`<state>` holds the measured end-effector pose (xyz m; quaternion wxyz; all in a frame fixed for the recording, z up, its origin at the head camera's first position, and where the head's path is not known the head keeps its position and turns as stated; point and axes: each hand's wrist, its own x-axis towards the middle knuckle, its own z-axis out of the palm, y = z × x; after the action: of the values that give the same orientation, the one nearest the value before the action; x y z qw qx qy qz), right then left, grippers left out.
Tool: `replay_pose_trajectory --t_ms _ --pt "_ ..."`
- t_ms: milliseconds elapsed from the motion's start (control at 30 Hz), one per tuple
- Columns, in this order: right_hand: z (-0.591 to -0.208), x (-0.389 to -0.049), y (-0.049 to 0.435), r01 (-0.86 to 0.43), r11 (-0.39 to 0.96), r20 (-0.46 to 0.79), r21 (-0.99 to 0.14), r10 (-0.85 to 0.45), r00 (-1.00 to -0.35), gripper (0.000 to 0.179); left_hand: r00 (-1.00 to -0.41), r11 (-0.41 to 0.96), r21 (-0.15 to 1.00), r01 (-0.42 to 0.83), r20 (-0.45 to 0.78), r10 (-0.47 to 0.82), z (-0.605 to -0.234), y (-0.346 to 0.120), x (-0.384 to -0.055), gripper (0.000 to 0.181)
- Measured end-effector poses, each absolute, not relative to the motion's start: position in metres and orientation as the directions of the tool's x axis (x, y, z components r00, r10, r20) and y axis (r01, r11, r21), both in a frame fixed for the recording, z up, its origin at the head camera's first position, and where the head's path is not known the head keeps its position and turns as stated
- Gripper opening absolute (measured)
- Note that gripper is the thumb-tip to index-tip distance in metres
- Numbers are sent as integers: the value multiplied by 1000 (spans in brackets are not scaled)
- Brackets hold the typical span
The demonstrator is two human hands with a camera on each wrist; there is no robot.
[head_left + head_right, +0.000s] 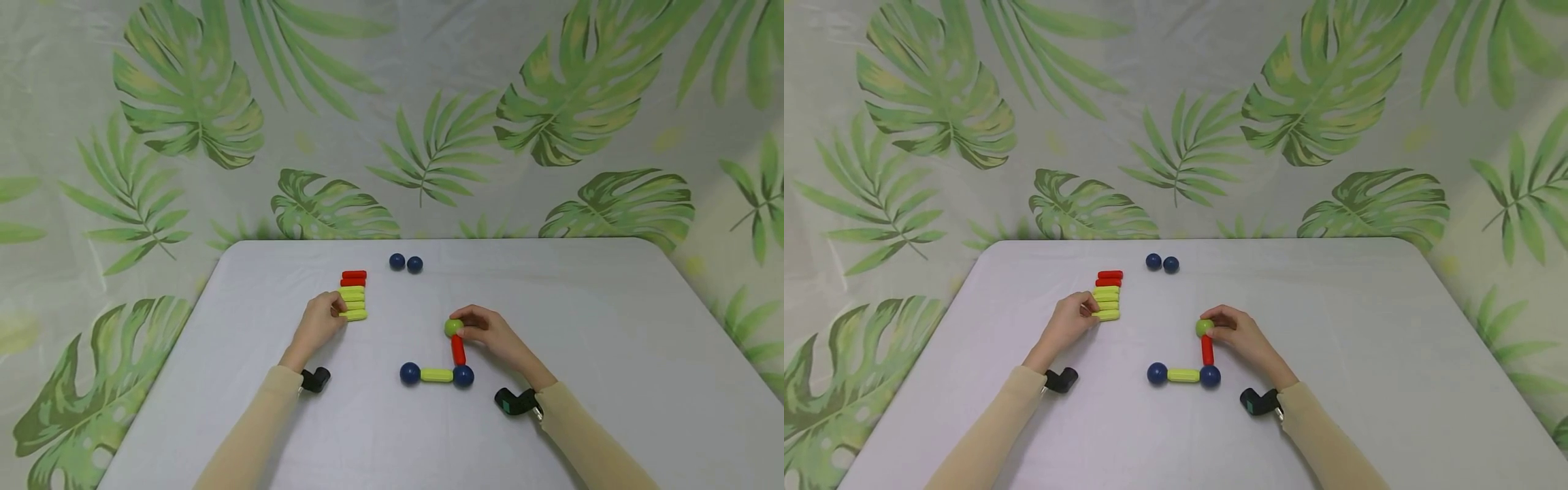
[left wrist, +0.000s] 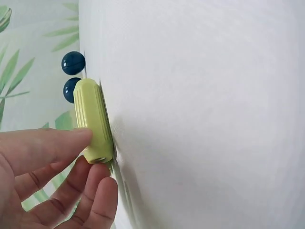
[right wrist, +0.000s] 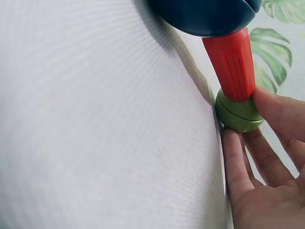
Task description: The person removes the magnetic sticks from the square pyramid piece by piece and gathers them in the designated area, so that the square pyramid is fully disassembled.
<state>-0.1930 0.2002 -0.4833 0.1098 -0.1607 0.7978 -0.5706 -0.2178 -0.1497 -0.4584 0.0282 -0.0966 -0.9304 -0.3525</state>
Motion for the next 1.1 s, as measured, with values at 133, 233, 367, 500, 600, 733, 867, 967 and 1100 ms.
replay_pose_trajectory --t_ms 133,233,367,500,600,733,867,967,1100 --pt "-483 -192 200 -129 299 7 -946 -380 -925 28 -959 710 645 282 167 229 -457 -146 -216 18" --pt "-483 -192 200 -126 302 3 -945 -376 -927 28 -902 607 690 394 163 400 -452 -134 -208 18" --pt "-482 -191 200 -126 304 3 -944 -374 -927 29 -735 488 741 461 11 678 -446 -106 -188 29" --pt "-483 -192 199 -130 312 5 -941 -373 -928 29 -628 541 660 521 -133 766 -449 -78 -168 37" --pt "-484 -192 198 -135 313 8 -940 -376 -927 29 -637 590 568 574 -144 758 -452 -66 -160 32" --pt "-484 -192 198 -140 314 12 -939 -377 -926 28 -647 589 534 606 -100 756 -454 -64 -159 23" --pt "-483 -192 198 -134 322 5 -937 -370 -929 28 -648 558 585 589 -70 758 -453 -68 -165 20" --pt "-482 -192 198 -130 323 3 -938 -367 -930 28 -699 542 650 532 -23 714 -452 -68 -177 22" --pt "-481 -192 198 -121 321 -5 -939 -365 -931 29 -818 546 710 444 72 570 -452 -63 -202 29"
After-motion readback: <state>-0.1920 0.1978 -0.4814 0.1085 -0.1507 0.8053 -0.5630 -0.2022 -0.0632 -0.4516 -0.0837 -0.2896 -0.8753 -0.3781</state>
